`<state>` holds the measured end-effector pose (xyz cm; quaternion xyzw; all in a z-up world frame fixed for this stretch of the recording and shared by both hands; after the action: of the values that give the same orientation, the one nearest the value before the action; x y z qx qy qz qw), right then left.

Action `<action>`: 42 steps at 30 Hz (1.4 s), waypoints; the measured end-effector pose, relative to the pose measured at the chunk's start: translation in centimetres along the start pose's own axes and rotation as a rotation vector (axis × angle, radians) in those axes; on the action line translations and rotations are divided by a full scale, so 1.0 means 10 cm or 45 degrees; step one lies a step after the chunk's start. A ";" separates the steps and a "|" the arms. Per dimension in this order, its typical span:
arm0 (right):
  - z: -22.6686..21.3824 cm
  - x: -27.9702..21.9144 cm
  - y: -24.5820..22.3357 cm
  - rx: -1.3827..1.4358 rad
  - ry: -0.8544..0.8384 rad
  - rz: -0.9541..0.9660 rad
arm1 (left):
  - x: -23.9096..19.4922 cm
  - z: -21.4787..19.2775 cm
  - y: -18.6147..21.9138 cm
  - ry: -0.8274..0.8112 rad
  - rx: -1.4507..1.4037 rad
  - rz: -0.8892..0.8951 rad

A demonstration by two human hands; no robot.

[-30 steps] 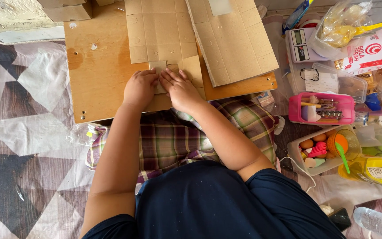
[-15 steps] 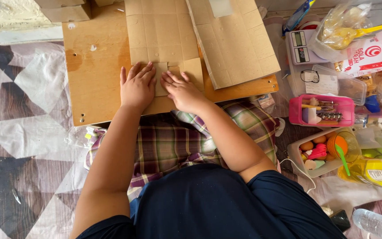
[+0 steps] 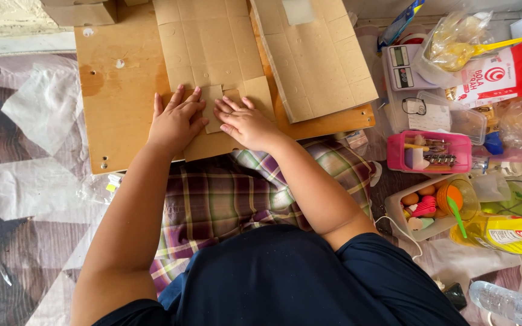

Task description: Folding and assembling cardboard boxes from pre-cut flat sheets while sitting on the floor.

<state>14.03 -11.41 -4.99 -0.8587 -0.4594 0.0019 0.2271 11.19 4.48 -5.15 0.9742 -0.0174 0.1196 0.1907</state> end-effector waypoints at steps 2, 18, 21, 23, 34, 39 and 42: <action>0.05 0.01 0.02 -0.017 -0.001 -0.012 | 0.01 0.04 -0.05 -0.085 0.012 0.004; 0.04 -0.05 0.05 -0.151 0.019 -0.058 | 0.12 0.09 0.08 -0.517 0.275 -0.017; 0.03 -0.03 0.05 -0.155 -0.012 -0.054 | 0.16 0.46 -0.05 -0.439 0.396 0.015; 0.02 -0.05 0.00 -0.132 -0.013 -0.052 | 0.01 0.32 0.19 -0.390 0.504 -0.007; 0.04 -0.01 -0.01 -0.089 -0.024 -0.029 | -0.43 -0.23 0.53 0.437 0.205 0.236; -0.05 0.03 -0.06 -0.157 -0.060 -0.066 | -0.15 0.25 0.30 0.179 0.529 0.261; -0.21 0.11 -0.29 -0.154 -0.046 -0.090 | 0.20 -0.12 0.60 0.520 0.445 0.218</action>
<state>12.79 -9.99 -1.73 -0.8539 -0.4928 -0.0185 0.1662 12.40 -0.58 -1.40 0.9429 -0.0401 0.3305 0.0087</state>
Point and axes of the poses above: each hand's wrist, its own x-axis towards the middle knuckle, its own z-axis out of the palm, y = z × x, the point moved 9 cm from there along x, towards the middle knuckle, and after that the axes turned 11 degrees about y, right-handed, at the moved point
